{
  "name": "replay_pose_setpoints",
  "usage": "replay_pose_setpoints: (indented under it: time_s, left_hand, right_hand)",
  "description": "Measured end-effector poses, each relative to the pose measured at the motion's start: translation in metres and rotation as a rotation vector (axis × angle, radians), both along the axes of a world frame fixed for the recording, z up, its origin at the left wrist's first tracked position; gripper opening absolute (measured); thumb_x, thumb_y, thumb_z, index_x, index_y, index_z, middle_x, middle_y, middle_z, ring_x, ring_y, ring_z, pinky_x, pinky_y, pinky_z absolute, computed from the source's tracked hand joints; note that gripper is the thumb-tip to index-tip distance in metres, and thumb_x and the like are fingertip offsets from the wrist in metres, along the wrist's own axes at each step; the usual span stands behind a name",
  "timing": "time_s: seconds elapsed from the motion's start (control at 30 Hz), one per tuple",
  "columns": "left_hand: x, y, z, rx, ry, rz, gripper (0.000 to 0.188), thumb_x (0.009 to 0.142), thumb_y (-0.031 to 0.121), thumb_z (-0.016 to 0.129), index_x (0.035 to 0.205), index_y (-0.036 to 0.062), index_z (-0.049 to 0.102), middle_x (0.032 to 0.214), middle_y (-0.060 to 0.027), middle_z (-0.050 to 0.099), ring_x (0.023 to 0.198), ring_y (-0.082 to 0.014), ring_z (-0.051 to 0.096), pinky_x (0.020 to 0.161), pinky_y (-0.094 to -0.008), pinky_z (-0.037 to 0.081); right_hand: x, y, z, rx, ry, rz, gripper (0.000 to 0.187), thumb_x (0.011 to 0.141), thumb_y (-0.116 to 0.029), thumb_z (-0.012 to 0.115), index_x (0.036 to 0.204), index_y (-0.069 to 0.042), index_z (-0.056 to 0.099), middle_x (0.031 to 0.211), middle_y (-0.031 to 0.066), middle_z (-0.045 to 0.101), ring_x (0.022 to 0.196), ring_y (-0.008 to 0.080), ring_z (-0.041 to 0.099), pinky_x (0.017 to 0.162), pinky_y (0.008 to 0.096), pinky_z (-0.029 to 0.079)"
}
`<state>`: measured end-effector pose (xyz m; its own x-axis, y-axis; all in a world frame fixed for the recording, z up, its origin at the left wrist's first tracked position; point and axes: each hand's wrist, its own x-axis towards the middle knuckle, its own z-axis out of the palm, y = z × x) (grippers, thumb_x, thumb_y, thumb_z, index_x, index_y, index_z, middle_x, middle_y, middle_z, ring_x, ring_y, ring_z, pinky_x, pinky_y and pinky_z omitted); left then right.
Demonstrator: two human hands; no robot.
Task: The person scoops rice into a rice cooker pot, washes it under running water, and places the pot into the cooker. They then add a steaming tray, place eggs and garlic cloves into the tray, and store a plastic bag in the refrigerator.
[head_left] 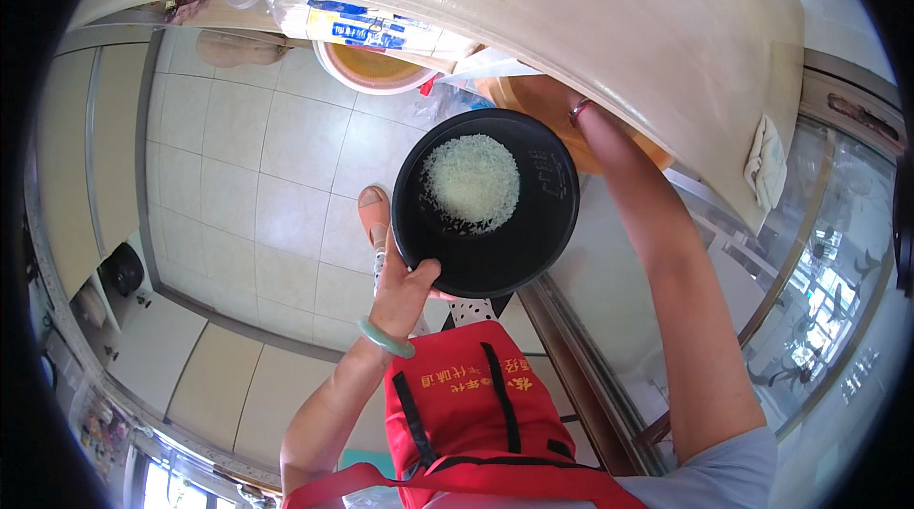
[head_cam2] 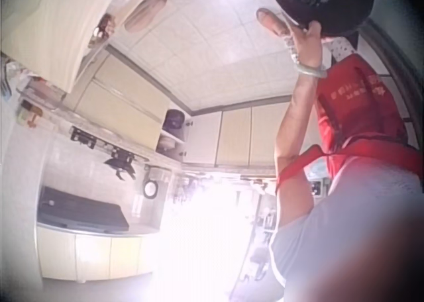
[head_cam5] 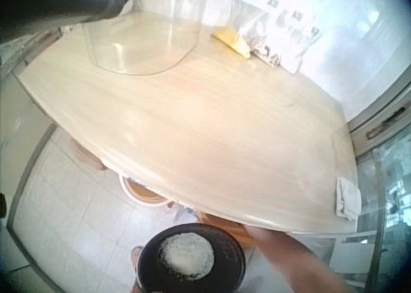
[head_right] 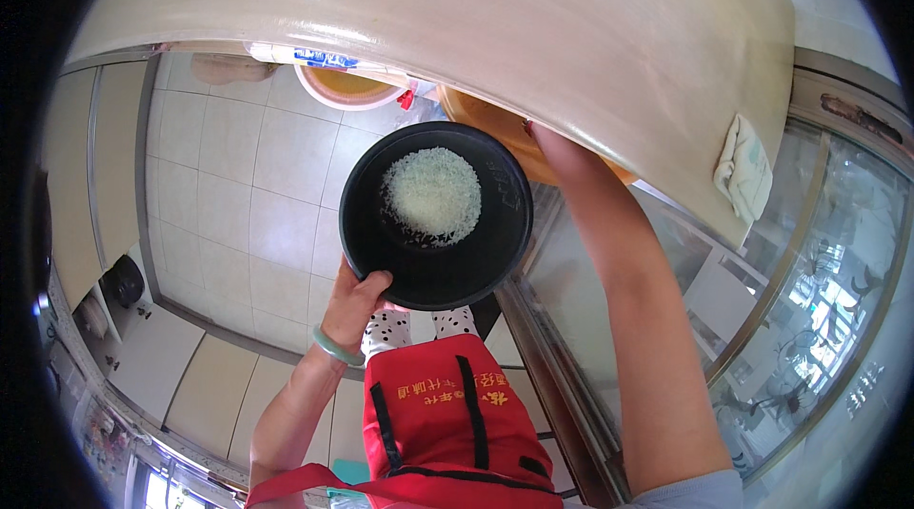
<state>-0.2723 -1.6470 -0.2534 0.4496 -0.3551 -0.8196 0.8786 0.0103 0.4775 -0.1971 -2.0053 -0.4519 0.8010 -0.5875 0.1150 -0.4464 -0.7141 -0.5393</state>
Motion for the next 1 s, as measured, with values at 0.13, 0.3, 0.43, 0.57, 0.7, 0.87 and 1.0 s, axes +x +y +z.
replay_pose_setpoints:
  time_s: [0.13,0.3,0.43,0.57,0.7,0.87,1.0]
  left_hand:
    - [0.009,-0.004,0.013,0.022,0.04,-0.04,0.068,0.082,-0.009,0.045,0.145,0.0069,0.026,0.119,-0.0088,0.054,0.091,-0.0156,0.063,0.062,-0.0278,0.061]
    - [0.006,-0.001,0.011,-0.001,0.01,0.003,0.07,0.082,-0.008,0.045,0.147,0.0099,0.024,0.118,-0.0092,0.055,0.09,-0.0153,0.063,0.06,-0.0284,0.061]
    - [0.001,-0.002,0.006,-0.013,0.023,0.062,0.073,0.082,-0.008,0.045,0.149,0.0121,0.022,0.119,-0.0094,0.055,0.089,-0.016,0.064,0.06,-0.029,0.061]
    - [0.004,-0.004,0.013,-0.005,0.044,0.03,0.07,0.084,-0.006,0.046,0.147,0.0112,0.024,0.12,-0.01,0.055,0.092,-0.0177,0.064,0.065,-0.0298,0.06]
    - [0.008,-0.006,0.022,0.029,0.017,-0.04,0.06,0.086,-0.004,0.048,0.143,0.0094,0.031,0.122,-0.0115,0.055,0.096,-0.0203,0.064,0.07,-0.0324,0.059]
    - [0.003,-0.003,0.013,0.007,0.031,-0.002,0.077,0.083,-0.006,0.047,0.15,0.0125,0.016,0.119,-0.0109,0.054,0.086,-0.0186,0.066,0.056,-0.0296,0.061]
    - [-0.003,-0.004,0.016,0.014,0.016,-0.008,0.072,0.085,-0.005,0.046,0.148,0.0131,0.018,0.121,-0.0128,0.054,0.085,-0.0202,0.067,0.06,-0.0319,0.061]
  right_hand:
    - [0.0,0.004,-0.004,0.084,0.054,0.091,0.025,0.099,-0.024,0.048,0.114,-0.005,0.055,0.095,0.0073,0.058,0.07,0.0104,0.049,0.051,0.0227,0.038]
    - [-0.018,-0.014,0.022,0.653,-0.161,-0.017,0.027,0.099,-0.026,0.046,0.115,-0.005,0.053,0.094,0.007,0.057,0.069,0.0106,0.048,0.051,0.0226,0.038]
    - [-0.029,-0.032,0.054,1.598,-0.283,-0.118,0.029,0.1,-0.028,0.045,0.115,-0.005,0.052,0.094,0.0067,0.056,0.068,0.0107,0.046,0.051,0.0225,0.038]
    - [-0.036,-0.03,0.081,1.915,-0.242,-0.089,0.031,0.1,-0.03,0.043,0.116,-0.005,0.051,0.093,0.0064,0.055,0.067,0.0108,0.044,0.051,0.0224,0.037]
    - [-0.048,-0.027,0.103,1.957,-0.247,-0.09,0.031,0.101,-0.032,0.041,0.115,-0.006,0.05,0.092,0.0056,0.053,0.065,0.0105,0.043,0.05,0.0215,0.036]
    - [-0.05,0.047,0.19,1.872,0.046,0.065,0.026,0.102,-0.032,0.042,0.097,-0.008,0.049,0.08,0.0023,0.05,0.06,0.0073,0.042,0.045,0.018,0.032]
    - [-0.056,0.115,0.219,1.566,0.317,0.004,0.034,0.101,-0.037,0.047,0.081,-0.01,0.054,0.067,-0.0001,0.053,0.047,0.0049,0.045,0.038,0.0212,0.031]
